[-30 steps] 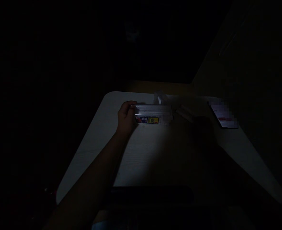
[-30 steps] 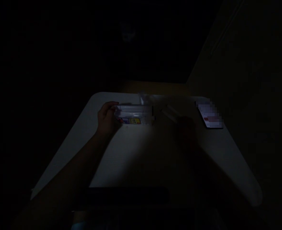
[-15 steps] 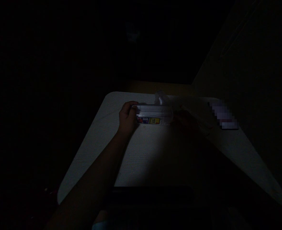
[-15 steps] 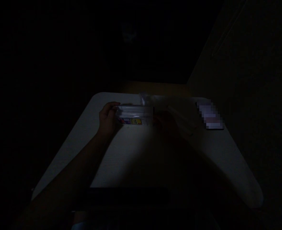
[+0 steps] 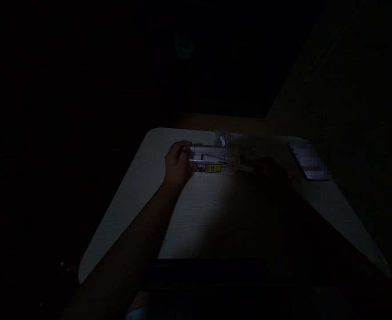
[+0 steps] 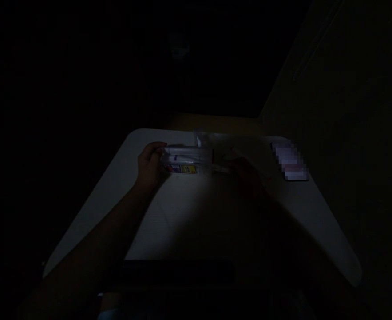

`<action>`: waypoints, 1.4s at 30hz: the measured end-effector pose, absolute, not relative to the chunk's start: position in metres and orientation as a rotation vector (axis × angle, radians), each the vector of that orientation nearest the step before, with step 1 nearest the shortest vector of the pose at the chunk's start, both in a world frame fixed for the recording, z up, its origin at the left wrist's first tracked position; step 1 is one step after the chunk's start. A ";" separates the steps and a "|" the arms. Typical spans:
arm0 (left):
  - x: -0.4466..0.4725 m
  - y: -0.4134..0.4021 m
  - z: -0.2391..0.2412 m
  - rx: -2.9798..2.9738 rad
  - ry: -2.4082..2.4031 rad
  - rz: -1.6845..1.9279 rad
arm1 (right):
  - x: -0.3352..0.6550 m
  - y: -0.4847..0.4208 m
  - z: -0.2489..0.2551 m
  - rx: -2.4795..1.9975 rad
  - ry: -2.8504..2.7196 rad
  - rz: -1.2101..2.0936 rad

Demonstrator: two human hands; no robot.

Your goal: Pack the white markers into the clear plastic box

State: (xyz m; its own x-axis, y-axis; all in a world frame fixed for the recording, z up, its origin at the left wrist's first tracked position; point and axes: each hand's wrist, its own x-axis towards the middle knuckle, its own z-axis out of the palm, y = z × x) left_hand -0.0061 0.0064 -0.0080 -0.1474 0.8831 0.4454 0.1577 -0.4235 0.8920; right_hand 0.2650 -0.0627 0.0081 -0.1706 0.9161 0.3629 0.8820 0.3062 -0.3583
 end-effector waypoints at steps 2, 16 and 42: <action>-0.006 0.006 -0.008 1.544 1.194 1.621 | 0.266 -0.064 0.011 -1.618 -2.081 0.098; -0.007 0.008 -0.012 1.543 1.165 1.611 | 0.231 -0.049 0.025 -1.502 -2.390 -0.146; -0.006 0.007 -0.008 1.552 1.184 1.621 | 0.296 -0.075 -0.004 -1.780 -2.272 -0.240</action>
State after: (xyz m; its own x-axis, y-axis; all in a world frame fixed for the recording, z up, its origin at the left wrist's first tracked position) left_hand -0.0057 0.0068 -0.0084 -0.1412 0.8831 0.4474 0.1573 -0.4262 0.8908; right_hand 0.2960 -0.0748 -0.0036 -0.2258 0.9297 0.2911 0.9700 0.2422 -0.0211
